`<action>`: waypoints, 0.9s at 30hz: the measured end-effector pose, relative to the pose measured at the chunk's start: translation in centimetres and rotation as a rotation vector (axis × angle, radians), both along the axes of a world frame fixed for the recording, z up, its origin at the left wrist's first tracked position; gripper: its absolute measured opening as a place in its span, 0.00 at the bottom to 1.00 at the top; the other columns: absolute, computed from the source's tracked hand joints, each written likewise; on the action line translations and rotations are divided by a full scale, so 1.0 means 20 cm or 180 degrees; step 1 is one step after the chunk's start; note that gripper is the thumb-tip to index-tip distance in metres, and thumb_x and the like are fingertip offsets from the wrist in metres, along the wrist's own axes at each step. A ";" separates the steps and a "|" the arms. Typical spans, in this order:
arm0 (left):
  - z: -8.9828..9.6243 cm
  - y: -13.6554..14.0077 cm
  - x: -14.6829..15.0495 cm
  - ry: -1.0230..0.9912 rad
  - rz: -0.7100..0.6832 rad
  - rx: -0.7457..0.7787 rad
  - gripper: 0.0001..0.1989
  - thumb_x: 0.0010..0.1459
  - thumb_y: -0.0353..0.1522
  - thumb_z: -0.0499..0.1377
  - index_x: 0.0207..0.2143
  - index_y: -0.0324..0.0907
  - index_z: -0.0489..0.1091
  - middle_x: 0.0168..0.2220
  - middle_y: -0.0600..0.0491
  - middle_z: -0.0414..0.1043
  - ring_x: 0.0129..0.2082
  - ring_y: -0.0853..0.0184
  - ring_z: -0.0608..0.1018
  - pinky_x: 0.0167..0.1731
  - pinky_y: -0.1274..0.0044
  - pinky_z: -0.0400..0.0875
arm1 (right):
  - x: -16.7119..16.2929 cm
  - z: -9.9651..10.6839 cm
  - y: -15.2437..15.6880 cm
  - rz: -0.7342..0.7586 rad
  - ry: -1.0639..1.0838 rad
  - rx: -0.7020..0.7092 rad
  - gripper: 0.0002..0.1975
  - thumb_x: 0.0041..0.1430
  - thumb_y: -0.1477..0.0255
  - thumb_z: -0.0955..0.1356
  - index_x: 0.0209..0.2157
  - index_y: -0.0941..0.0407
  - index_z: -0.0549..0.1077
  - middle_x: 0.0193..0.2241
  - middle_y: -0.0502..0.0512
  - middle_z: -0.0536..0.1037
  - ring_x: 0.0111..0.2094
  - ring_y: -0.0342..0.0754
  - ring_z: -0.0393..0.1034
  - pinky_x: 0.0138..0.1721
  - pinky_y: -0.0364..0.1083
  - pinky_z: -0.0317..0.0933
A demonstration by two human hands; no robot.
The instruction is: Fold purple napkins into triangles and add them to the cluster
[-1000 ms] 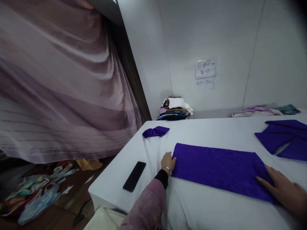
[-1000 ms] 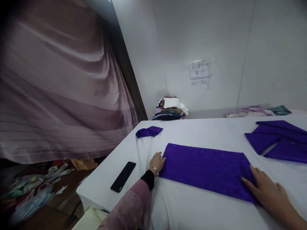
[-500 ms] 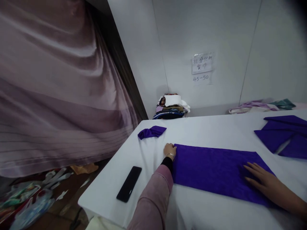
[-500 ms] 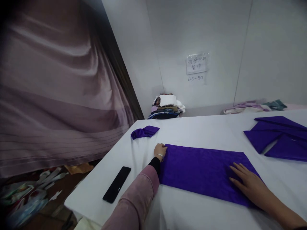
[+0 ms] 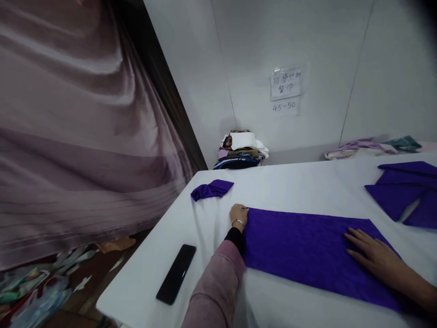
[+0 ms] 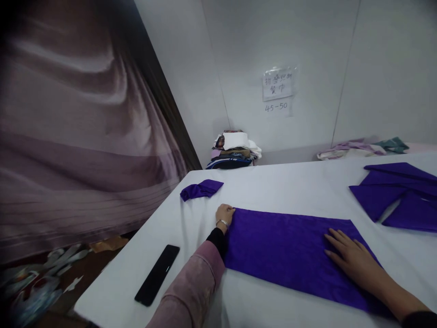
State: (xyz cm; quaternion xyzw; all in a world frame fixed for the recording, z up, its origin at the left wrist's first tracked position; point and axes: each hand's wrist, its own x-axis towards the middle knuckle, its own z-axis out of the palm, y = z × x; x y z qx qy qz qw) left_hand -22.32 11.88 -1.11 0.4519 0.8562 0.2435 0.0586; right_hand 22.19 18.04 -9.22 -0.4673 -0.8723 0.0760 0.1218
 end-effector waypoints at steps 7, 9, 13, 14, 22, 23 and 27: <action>0.00 0.01 0.00 0.0060 0.0094 -0.0037 0.07 0.53 0.35 0.59 0.33 0.45 0.76 0.41 0.52 0.73 0.44 0.65 0.71 0.44 0.76 0.62 | 0.01 0.04 -0.04 0.0085 -0.0122 -0.0001 0.32 0.57 0.50 0.56 0.56 0.54 0.66 0.60 0.59 0.58 0.61 0.59 0.48 0.57 0.60 0.50; 0.00 0.02 -0.01 0.0078 0.0100 -0.0049 0.08 0.53 0.36 0.60 0.35 0.45 0.76 0.43 0.52 0.72 0.45 0.65 0.71 0.44 0.77 0.61 | -0.01 0.07 -0.05 0.0040 -0.0177 -0.0069 0.32 0.57 0.50 0.56 0.56 0.55 0.65 0.61 0.60 0.57 0.62 0.59 0.47 0.57 0.61 0.49; -0.01 0.03 -0.03 0.0074 0.0039 -0.0063 0.08 0.52 0.36 0.60 0.34 0.46 0.76 0.43 0.53 0.72 0.45 0.64 0.71 0.44 0.76 0.62 | -0.14 0.21 -0.14 -0.0007 -0.0176 -0.0143 0.32 0.58 0.51 0.57 0.59 0.55 0.61 0.62 0.61 0.54 0.63 0.61 0.44 0.58 0.65 0.42; -0.01 0.04 -0.04 0.0062 0.0018 -0.0063 0.07 0.52 0.36 0.60 0.33 0.46 0.76 0.43 0.53 0.72 0.45 0.64 0.71 0.44 0.76 0.62 | -0.21 0.26 -0.18 0.0134 -0.0144 -0.0237 0.32 0.59 0.52 0.57 0.59 0.55 0.60 0.62 0.61 0.53 0.63 0.60 0.43 0.59 0.65 0.41; 0.01 0.12 -0.13 -0.0349 -0.0375 0.0026 0.03 0.48 0.32 0.60 0.24 0.43 0.71 0.30 0.54 0.74 0.36 0.64 0.75 0.37 0.76 0.67 | -0.85 0.50 -0.33 0.1067 0.0203 -0.0860 0.35 0.59 0.57 0.61 0.63 0.59 0.51 0.64 0.63 0.47 0.64 0.56 0.37 0.61 0.60 0.34; 0.01 0.12 -0.13 -0.0430 -0.0414 0.0059 0.03 0.49 0.32 0.60 0.25 0.43 0.70 0.28 0.55 0.73 0.34 0.65 0.75 0.36 0.77 0.67 | -0.90 0.50 -0.33 0.1130 0.0275 -0.0842 0.35 0.59 0.57 0.61 0.63 0.60 0.50 0.64 0.64 0.47 0.64 0.56 0.37 0.61 0.60 0.33; -0.01 0.13 -0.16 -0.0691 -0.0407 0.0155 0.06 0.50 0.32 0.59 0.33 0.42 0.69 0.27 0.56 0.74 0.30 0.67 0.76 0.32 0.79 0.69 | -1.04 0.47 -0.32 0.1339 0.0491 -0.0686 0.37 0.59 0.53 0.59 0.63 0.60 0.51 0.63 0.65 0.49 0.64 0.56 0.37 0.61 0.60 0.33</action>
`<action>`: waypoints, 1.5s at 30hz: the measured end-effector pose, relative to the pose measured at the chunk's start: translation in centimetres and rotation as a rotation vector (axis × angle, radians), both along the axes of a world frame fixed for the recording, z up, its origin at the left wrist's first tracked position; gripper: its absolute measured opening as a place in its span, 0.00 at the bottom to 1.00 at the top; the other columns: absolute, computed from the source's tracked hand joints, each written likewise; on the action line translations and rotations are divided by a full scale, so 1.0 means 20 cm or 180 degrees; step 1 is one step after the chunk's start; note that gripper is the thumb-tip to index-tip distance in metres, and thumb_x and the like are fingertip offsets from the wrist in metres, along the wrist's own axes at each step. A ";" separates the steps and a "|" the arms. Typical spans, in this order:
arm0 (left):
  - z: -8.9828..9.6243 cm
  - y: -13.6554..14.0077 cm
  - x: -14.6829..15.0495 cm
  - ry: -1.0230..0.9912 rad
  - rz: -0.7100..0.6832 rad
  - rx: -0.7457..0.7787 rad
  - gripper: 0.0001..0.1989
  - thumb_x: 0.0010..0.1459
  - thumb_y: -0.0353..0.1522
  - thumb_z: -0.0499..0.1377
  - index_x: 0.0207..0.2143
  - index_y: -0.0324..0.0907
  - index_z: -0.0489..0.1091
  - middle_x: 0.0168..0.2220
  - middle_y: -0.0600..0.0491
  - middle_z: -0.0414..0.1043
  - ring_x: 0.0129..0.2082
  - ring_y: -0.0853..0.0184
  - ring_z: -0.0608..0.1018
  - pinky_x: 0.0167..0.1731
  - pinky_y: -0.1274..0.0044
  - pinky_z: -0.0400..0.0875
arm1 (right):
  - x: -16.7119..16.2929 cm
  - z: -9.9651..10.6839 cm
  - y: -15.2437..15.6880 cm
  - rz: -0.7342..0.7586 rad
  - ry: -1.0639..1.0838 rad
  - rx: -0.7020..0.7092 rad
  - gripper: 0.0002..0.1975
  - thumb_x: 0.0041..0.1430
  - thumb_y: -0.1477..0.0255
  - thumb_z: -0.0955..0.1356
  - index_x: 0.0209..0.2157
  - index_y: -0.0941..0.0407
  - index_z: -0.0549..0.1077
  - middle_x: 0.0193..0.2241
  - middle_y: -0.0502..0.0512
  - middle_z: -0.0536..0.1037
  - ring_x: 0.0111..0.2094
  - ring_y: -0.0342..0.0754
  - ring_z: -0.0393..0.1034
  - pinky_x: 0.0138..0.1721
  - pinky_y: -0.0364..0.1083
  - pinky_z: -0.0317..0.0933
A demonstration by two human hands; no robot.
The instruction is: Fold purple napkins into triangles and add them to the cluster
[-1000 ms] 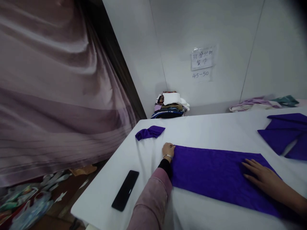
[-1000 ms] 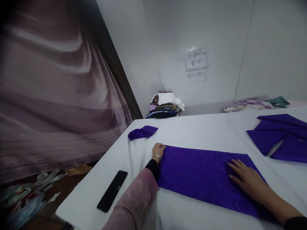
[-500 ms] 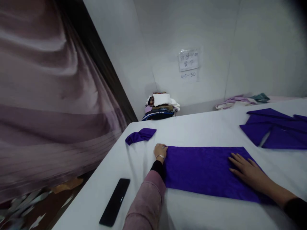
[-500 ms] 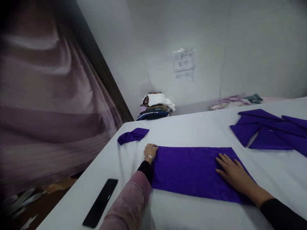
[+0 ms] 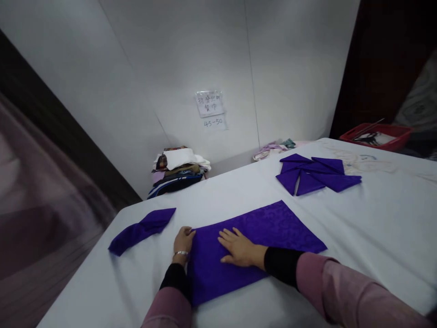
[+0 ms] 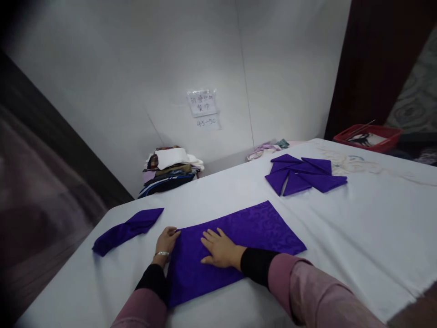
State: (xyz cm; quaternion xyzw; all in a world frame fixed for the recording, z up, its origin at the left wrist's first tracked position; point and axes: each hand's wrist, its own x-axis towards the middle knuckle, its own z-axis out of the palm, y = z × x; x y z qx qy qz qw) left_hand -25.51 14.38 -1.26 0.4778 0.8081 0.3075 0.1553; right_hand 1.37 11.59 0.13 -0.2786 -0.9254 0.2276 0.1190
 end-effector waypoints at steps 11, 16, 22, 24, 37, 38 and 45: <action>-0.03 0.06 -0.03 -0.0132 0.0207 -0.0218 0.09 0.47 0.31 0.62 0.34 0.42 0.70 0.29 0.54 0.76 0.29 0.67 0.78 0.28 0.80 0.69 | 0.58 -0.09 0.30 -0.1253 -0.0578 0.0329 0.37 0.60 0.48 0.51 0.62 0.58 0.54 0.63 0.63 0.51 0.64 0.55 0.41 0.61 0.59 0.34; -0.02 0.04 0.01 0.0012 0.0174 -0.0283 0.08 0.50 0.31 0.60 0.36 0.43 0.71 0.34 0.53 0.77 0.33 0.66 0.78 0.31 0.79 0.69 | 0.99 -0.13 0.30 -0.2372 -0.1051 0.0453 0.36 0.61 0.50 0.51 0.62 0.60 0.54 0.63 0.63 0.50 0.64 0.57 0.40 0.60 0.61 0.36; 0.10 0.00 0.10 0.0351 0.0111 -0.0354 0.17 0.54 0.31 0.57 0.47 0.37 0.68 0.45 0.43 0.73 0.44 0.59 0.75 0.44 0.72 0.68 | 0.67 -0.03 -0.05 -0.1381 -0.0564 0.0423 0.37 0.60 0.48 0.52 0.62 0.58 0.53 0.63 0.61 0.50 0.64 0.55 0.37 0.62 0.59 0.32; 0.13 -0.09 0.21 0.0669 -0.0103 -0.0201 0.20 0.57 0.34 0.55 0.50 0.36 0.66 0.51 0.41 0.69 0.51 0.57 0.71 0.51 0.69 0.64 | 0.50 0.00 -0.17 -0.1020 -0.0363 0.0262 0.37 0.60 0.48 0.52 0.63 0.58 0.52 0.63 0.61 0.50 0.64 0.54 0.38 0.62 0.59 0.31; -0.03 -0.70 0.75 0.2043 -0.1782 -0.0645 0.26 0.62 0.36 0.44 0.62 0.39 0.52 0.64 0.45 0.46 0.64 0.57 0.49 0.59 0.55 0.44 | 0.29 -0.09 -0.31 -0.0960 -0.0122 0.0522 0.37 0.61 0.50 0.53 0.62 0.63 0.52 0.63 0.66 0.50 0.64 0.57 0.38 0.61 0.62 0.31; -0.02 -0.69 0.75 0.2074 -0.1779 -0.0644 0.26 0.62 0.36 0.44 0.62 0.39 0.51 0.64 0.46 0.46 0.64 0.57 0.48 0.60 0.55 0.44 | 0.33 -0.09 -0.29 -0.1010 -0.0176 0.0524 0.38 0.61 0.49 0.53 0.62 0.62 0.52 0.63 0.66 0.50 0.64 0.57 0.37 0.61 0.63 0.31; -0.01 -0.70 0.75 0.2042 -0.1805 -0.0656 0.27 0.63 0.36 0.42 0.63 0.38 0.48 0.65 0.47 0.43 0.65 0.57 0.46 0.60 0.54 0.42 | 0.90 -0.11 -0.18 -0.1916 -0.0668 0.0632 0.37 0.61 0.48 0.51 0.63 0.57 0.50 0.64 0.64 0.48 0.64 0.59 0.37 0.59 0.65 0.34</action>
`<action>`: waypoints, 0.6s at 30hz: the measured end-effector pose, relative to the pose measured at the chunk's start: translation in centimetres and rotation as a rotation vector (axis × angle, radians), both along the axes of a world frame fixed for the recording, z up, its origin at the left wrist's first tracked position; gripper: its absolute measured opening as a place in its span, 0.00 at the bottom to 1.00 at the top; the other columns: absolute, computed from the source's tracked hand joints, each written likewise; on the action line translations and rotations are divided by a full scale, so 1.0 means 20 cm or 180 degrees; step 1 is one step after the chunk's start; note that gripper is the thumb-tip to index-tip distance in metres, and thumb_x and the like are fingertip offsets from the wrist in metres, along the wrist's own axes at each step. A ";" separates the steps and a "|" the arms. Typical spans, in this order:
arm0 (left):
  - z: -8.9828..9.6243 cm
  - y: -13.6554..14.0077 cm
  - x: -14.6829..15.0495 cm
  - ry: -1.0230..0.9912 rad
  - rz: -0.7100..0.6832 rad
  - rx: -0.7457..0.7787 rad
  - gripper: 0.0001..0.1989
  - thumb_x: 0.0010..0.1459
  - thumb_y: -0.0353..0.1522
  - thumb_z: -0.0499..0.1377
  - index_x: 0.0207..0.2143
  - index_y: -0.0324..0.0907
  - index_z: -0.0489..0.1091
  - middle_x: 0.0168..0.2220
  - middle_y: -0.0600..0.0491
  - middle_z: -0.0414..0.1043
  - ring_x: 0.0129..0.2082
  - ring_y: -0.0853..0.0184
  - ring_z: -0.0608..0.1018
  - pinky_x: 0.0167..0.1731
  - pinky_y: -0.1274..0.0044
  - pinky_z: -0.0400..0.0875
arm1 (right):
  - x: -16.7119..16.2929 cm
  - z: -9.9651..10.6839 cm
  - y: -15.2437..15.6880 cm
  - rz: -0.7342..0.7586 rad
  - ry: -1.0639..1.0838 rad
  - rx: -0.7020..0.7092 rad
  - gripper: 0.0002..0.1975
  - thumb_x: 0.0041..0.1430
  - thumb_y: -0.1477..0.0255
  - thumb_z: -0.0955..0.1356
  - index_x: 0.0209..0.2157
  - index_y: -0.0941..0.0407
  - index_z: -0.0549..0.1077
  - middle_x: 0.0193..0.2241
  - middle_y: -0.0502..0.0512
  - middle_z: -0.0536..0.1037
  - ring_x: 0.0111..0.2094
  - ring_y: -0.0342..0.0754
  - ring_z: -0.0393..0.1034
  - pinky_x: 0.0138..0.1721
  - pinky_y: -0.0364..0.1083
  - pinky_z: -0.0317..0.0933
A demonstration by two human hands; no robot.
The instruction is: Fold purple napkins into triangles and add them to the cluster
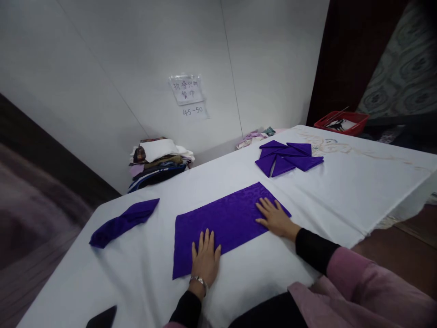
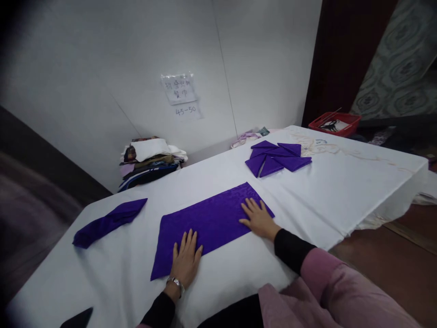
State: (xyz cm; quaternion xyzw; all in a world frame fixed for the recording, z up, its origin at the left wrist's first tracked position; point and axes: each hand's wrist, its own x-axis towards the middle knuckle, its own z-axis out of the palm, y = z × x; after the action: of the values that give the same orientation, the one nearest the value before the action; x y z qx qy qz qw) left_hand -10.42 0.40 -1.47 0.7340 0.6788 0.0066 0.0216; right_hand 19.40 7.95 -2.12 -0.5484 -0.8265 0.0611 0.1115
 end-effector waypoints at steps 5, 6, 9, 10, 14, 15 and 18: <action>0.04 0.00 0.00 -0.0234 0.0074 -0.0111 0.27 0.62 0.37 0.44 0.63 0.40 0.49 0.65 0.46 0.44 0.65 0.58 0.46 0.60 0.56 0.41 | 0.22 -0.05 0.02 -0.0285 -0.0390 0.0212 0.34 0.62 0.51 0.49 0.63 0.57 0.53 0.64 0.64 0.48 0.64 0.61 0.39 0.57 0.66 0.39; 0.05 -0.01 0.01 -0.0294 0.0133 -0.0148 0.27 0.62 0.37 0.44 0.63 0.40 0.49 0.65 0.46 0.43 0.65 0.58 0.46 0.60 0.56 0.40 | 0.23 -0.06 0.02 -0.0251 -0.0441 0.0248 0.33 0.63 0.52 0.49 0.62 0.56 0.53 0.64 0.64 0.49 0.63 0.61 0.39 0.56 0.66 0.40; 0.09 -0.01 0.12 -0.0441 0.0299 -0.0149 0.29 0.60 0.35 0.46 0.63 0.39 0.46 0.66 0.45 0.39 0.65 0.56 0.43 0.60 0.55 0.39 | 0.25 -0.11 0.02 -0.0079 -0.0494 0.0332 0.29 0.63 0.57 0.49 0.59 0.53 0.60 0.63 0.62 0.52 0.63 0.63 0.41 0.54 0.69 0.41; 0.10 -0.01 0.18 -0.0483 0.0239 -0.0094 0.29 0.60 0.34 0.47 0.63 0.40 0.46 0.66 0.45 0.38 0.65 0.55 0.42 0.60 0.55 0.39 | 0.26 -0.12 0.03 0.0003 -0.0483 0.0365 0.27 0.63 0.59 0.49 0.56 0.51 0.64 0.63 0.60 0.53 0.63 0.64 0.41 0.54 0.71 0.41; 0.07 0.03 0.46 -0.0821 -0.0449 0.0000 0.29 0.62 0.41 0.42 0.64 0.43 0.44 0.67 0.47 0.38 0.65 0.57 0.42 0.60 0.54 0.37 | 0.32 -0.21 0.06 0.0336 -0.0447 0.0548 0.23 0.59 0.64 0.53 0.46 0.46 0.74 0.61 0.56 0.58 0.61 0.69 0.41 0.49 0.76 0.39; 0.05 0.05 0.51 -0.0888 -0.0526 -0.0023 0.30 0.62 0.43 0.41 0.64 0.43 0.43 0.67 0.48 0.37 0.65 0.57 0.41 0.60 0.54 0.36 | 0.34 -0.23 0.07 0.0360 -0.0442 0.0609 0.23 0.58 0.65 0.53 0.45 0.46 0.75 0.60 0.57 0.59 0.61 0.70 0.42 0.48 0.77 0.39; 0.02 0.07 0.52 -0.0997 -0.0517 -0.0086 0.35 0.60 0.50 0.39 0.64 0.42 0.42 0.67 0.48 0.36 0.65 0.58 0.38 0.61 0.54 0.33 | 0.37 -0.28 0.10 0.0438 -0.0413 0.0780 0.24 0.56 0.63 0.53 0.44 0.47 0.75 0.60 0.58 0.60 0.61 0.71 0.42 0.48 0.78 0.39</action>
State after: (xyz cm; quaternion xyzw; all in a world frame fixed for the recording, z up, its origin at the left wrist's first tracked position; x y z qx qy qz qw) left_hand -0.05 1.76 -1.12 0.7760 0.6056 0.1100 0.1374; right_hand 26.83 9.93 -7.81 -0.4755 -0.8689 -0.0682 0.1195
